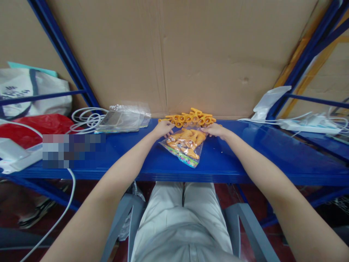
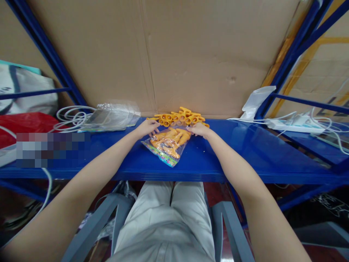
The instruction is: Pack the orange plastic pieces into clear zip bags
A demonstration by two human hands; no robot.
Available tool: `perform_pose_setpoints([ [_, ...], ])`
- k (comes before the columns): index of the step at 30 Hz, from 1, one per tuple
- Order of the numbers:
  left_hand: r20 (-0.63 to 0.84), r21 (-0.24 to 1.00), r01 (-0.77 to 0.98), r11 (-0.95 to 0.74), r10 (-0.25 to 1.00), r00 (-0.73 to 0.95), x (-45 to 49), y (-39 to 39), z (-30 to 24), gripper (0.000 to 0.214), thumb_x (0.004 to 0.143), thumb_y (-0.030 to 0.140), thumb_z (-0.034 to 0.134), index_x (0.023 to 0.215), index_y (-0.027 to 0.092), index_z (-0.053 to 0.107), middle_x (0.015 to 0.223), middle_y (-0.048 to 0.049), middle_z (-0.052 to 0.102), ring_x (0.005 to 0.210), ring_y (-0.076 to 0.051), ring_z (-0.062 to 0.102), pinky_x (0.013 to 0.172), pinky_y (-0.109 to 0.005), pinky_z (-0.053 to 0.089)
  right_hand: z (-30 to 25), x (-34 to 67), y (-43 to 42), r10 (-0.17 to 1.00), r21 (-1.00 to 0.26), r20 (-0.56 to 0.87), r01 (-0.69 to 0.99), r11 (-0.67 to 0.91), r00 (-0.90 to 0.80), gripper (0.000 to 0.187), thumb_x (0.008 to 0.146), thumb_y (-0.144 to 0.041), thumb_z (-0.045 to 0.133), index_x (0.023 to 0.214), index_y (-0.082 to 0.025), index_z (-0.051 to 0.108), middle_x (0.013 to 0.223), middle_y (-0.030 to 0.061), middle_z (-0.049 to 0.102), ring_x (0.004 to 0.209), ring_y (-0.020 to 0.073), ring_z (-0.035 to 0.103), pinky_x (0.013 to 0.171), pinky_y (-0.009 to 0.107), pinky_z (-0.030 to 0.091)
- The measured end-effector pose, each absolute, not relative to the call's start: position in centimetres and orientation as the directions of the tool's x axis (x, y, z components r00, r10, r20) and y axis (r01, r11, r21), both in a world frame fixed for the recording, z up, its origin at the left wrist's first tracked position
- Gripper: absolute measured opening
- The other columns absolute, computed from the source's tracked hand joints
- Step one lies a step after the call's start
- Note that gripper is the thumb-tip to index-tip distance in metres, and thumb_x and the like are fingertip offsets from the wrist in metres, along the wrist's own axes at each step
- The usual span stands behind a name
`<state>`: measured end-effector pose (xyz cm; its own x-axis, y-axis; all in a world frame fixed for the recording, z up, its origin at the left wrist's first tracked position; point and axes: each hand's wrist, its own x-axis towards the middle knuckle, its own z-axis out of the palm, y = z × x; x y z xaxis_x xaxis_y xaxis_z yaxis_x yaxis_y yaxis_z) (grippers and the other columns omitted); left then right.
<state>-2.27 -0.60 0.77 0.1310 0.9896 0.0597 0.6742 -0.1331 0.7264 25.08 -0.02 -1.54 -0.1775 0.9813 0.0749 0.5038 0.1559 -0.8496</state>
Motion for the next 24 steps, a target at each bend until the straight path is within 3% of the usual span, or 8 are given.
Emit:
perform_pose_setpoints([
  [3,0.003,0.818,0.569,-0.090,0.988,0.152,-2.0,-0.6,0.6,0.021,0.094,0.030,0.049,0.102,0.017,0.064,0.096,-0.0091,0.076,0.069,-0.013,0.068,0.053,-0.019,0.046,-1.6,24.2,-0.4,0.999,-0.872,0.022,0.488,0.035,-0.033,0.021,0.079,-0.023,0.073,0.066,-0.019,0.057,0.057,0.0024,0.060,0.053,0.0131,0.056,0.049,0.023,0.042],
  [5,-0.036,0.865,0.498,-0.058,0.984,0.176,-1.9,-0.6,0.5,0.020,0.095,0.030,0.049,0.100,0.018,0.063,0.095,-0.0079,0.076,0.069,-0.012,0.067,0.054,-0.018,0.046,-1.4,23.8,-0.7,1.000,-0.934,-0.026,0.357,-0.018,-0.017,0.019,0.082,-0.019,0.069,0.069,-0.019,0.056,0.061,0.0025,0.062,0.056,0.0126,0.059,0.053,0.024,0.047],
  [9,-0.123,0.921,0.389,0.037,0.972,0.199,-1.9,-0.7,0.5,0.019,0.096,0.028,0.047,0.089,0.017,0.061,0.072,-0.0042,0.071,0.055,-0.010,0.060,0.051,-0.019,0.045,-1.1,23.4,-1.2,0.996,-0.996,-0.040,0.089,-0.033,-0.085,0.016,0.087,-0.017,0.066,0.075,-0.019,0.055,0.068,0.0030,0.065,0.060,0.0117,0.061,0.061,0.026,0.054],
  [13,-0.232,0.931,0.330,0.154,0.950,0.210,-2.0,-0.7,0.6,0.023,0.098,0.031,0.047,0.085,0.018,0.060,0.049,0.0020,0.056,0.043,-0.009,0.050,0.045,-0.019,0.040,-0.8,22.7,-1.8,0.992,-0.998,-0.049,-0.041,-0.054,-0.117,0.019,0.091,-0.016,0.059,0.073,-0.019,0.054,0.071,0.0036,0.065,0.060,0.0099,0.060,0.067,0.027,0.053],
  [16,-0.246,0.930,0.329,0.162,0.941,0.234,-2.1,-0.6,0.6,0.025,0.097,0.033,0.052,0.081,0.016,0.062,0.051,0.0016,0.057,0.044,-0.009,0.051,0.046,-0.019,0.041,-0.6,22.4,-2.2,0.987,-0.994,-0.039,-0.097,-0.054,-0.153,0.019,0.091,-0.016,0.060,0.074,-0.019,0.054,0.073,0.0028,0.066,0.061,0.0091,0.061,0.069,0.025,0.053],
  [20,-0.184,0.959,0.248,0.133,0.964,0.194,-1.9,-0.4,0.5,0.017,0.093,0.029,0.060,0.084,0.015,0.065,0.067,-0.0029,0.068,0.060,-0.010,0.063,0.066,-0.023,0.052,-0.6,22.4,-2.5,0.980,-0.993,-0.035,-0.106,-0.057,-0.195,0.018,0.088,-0.014,0.065,0.075,-0.018,0.054,0.071,0.0004,0.067,0.059,0.0077,0.061,0.065,0.021,0.053],
  [24,-0.167,0.981,0.131,0.140,0.959,0.229,-1.9,-0.1,0.2,0.012,0.087,0.025,0.069,0.088,0.013,0.067,0.067,-0.0041,0.070,0.059,-0.011,0.064,0.071,-0.025,0.055,-0.5,21.9,-3.0,0.974,-0.993,-0.040,-0.103,-0.064,-0.222,0.021,0.093,-0.011,0.056,0.074,-0.018,0.054,0.068,-0.0008,0.067,0.056,0.0069,0.063,0.062,0.018,0.052],
])
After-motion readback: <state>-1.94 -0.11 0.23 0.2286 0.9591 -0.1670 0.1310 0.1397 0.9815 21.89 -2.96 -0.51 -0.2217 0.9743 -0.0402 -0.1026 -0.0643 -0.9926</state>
